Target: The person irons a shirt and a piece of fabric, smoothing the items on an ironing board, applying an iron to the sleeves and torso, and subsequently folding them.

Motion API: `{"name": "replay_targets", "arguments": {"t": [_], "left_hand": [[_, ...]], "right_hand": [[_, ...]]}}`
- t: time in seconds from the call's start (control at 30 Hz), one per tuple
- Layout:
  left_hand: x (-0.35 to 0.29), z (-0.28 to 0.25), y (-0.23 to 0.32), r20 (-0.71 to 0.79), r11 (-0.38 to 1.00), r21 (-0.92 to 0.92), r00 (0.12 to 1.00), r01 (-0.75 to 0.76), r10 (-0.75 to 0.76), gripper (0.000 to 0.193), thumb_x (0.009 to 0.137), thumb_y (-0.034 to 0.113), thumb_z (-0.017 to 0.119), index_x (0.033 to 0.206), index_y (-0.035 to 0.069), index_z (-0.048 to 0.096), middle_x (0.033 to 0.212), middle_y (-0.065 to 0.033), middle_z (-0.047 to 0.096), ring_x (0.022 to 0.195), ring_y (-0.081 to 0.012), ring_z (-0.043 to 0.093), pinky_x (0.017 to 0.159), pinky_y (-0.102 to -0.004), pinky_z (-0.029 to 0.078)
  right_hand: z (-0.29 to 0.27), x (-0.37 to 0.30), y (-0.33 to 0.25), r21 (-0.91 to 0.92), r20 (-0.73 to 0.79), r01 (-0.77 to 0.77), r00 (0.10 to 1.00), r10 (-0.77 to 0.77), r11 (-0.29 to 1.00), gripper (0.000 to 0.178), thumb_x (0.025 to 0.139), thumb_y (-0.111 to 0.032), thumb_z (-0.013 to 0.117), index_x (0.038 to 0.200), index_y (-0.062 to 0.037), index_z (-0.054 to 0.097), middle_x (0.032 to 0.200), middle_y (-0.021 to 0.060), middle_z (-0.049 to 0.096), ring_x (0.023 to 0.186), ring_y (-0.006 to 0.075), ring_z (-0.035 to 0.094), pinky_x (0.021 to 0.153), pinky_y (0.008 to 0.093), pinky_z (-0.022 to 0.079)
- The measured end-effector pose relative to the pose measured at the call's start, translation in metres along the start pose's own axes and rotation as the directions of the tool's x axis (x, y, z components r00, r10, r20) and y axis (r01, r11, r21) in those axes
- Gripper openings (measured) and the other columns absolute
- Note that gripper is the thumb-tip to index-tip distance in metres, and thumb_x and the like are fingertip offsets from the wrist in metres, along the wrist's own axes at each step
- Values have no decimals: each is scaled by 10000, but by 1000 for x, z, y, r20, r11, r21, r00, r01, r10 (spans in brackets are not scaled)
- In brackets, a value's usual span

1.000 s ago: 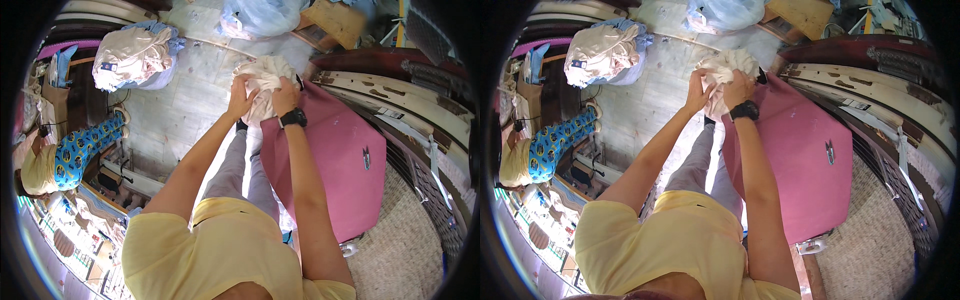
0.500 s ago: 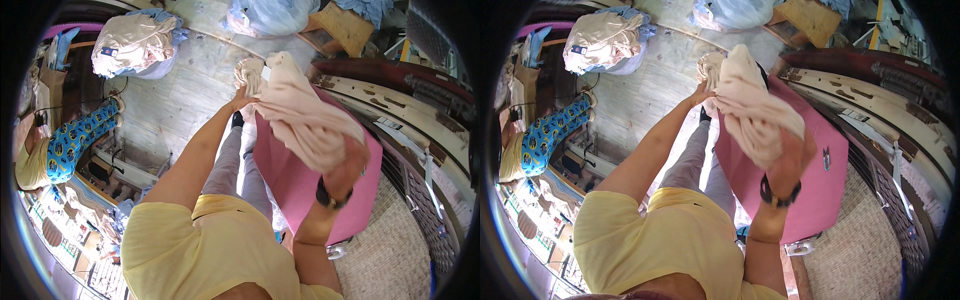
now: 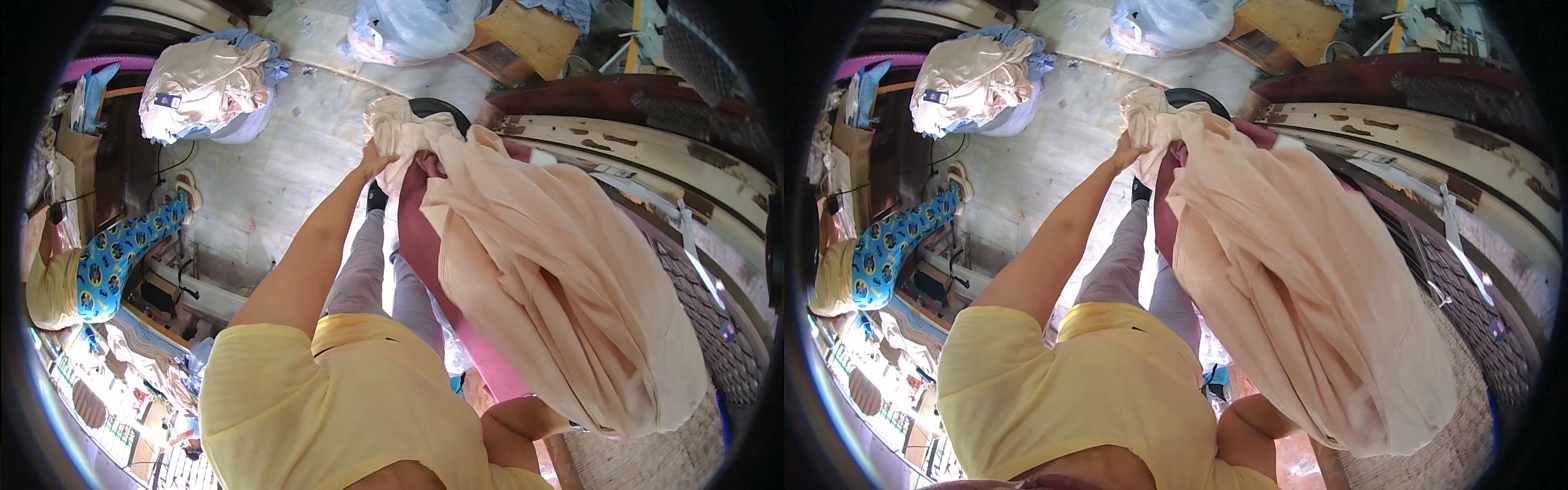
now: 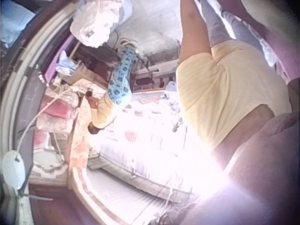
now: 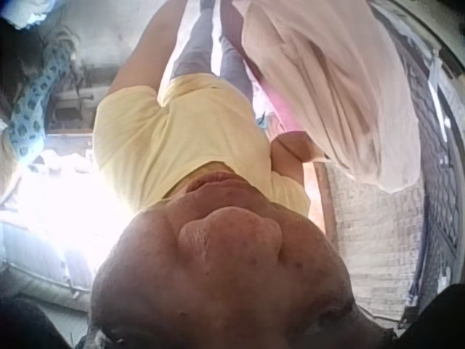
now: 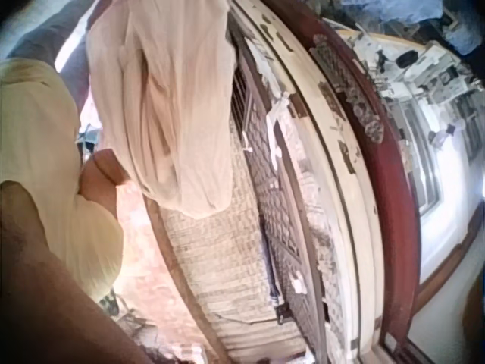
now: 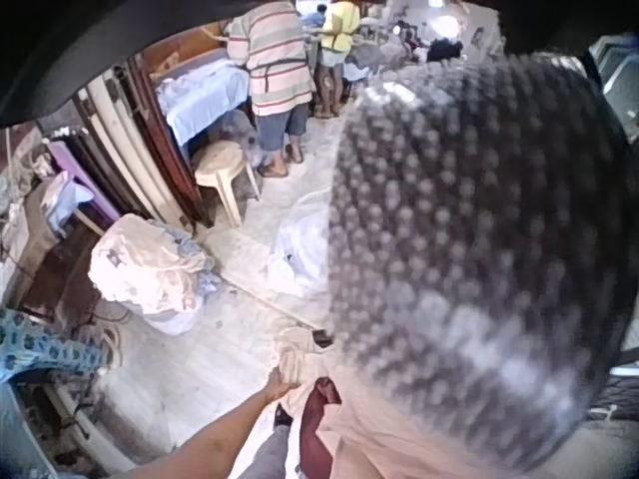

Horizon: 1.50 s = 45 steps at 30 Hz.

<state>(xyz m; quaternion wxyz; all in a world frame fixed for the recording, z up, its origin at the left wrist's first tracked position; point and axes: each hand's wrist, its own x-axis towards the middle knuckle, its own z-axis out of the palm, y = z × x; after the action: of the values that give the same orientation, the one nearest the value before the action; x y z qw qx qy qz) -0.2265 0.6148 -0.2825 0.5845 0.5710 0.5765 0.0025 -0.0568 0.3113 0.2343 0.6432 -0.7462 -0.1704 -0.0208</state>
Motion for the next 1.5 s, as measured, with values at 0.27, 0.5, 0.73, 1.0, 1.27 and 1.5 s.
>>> {"name": "replay_targets", "arguments": {"t": [0.27,0.5,0.73,1.0,1.27,1.5], "left_hand": [[-99,14,72,-471,847,-37,756,-531,454,646,829,267,704,1365,47,418,1347,-249,425,1266,-386,405,1058,-483,342],[-352,69,156,39,327,186,340,-926,940,422,761,84,567,1180,37,540,1232,-226,483,1152,-402,466,936,-429,435],[-397,138,166,37,458,146,468,-877,883,334,732,-15,507,1058,9,573,1057,-178,613,1062,-350,562,883,-377,458],[-297,238,277,66,389,361,439,-848,896,381,820,47,589,1199,91,579,1382,-144,435,1136,-358,524,949,-494,442],[-225,314,327,150,177,689,377,-703,914,302,821,155,685,1103,240,618,1198,-81,494,1126,-343,460,889,-506,456],[-188,330,355,114,105,624,223,-774,968,243,793,198,729,1028,186,669,1134,-114,566,1056,-355,499,878,-474,454]], "right_hand": [[-83,-11,-18,58,-132,-29,991,37,998,433,930,-307,513,1206,22,563,1207,159,589,1123,271,561,969,411,445],[-193,39,-2,362,-197,-98,964,178,927,424,929,-312,530,1219,-3,556,1217,138,582,1122,255,556,981,399,434],[-358,62,20,653,-22,-324,895,445,684,418,928,-316,547,1232,-28,550,1226,118,576,1121,240,550,993,387,424],[-446,21,297,-829,68,-195,895,440,524,780,875,-469,646,1391,36,352,1356,288,432,1293,460,389,1059,506,356],[-419,-98,266,-672,-75,-407,869,489,619,634,831,-211,711,1361,-56,400,1282,274,476,1200,424,448,1031,502,364],[-461,-163,272,-835,-264,-365,922,283,412,449,769,-176,770,1136,-49,546,1057,175,571,968,340,538,810,455,456]]}}
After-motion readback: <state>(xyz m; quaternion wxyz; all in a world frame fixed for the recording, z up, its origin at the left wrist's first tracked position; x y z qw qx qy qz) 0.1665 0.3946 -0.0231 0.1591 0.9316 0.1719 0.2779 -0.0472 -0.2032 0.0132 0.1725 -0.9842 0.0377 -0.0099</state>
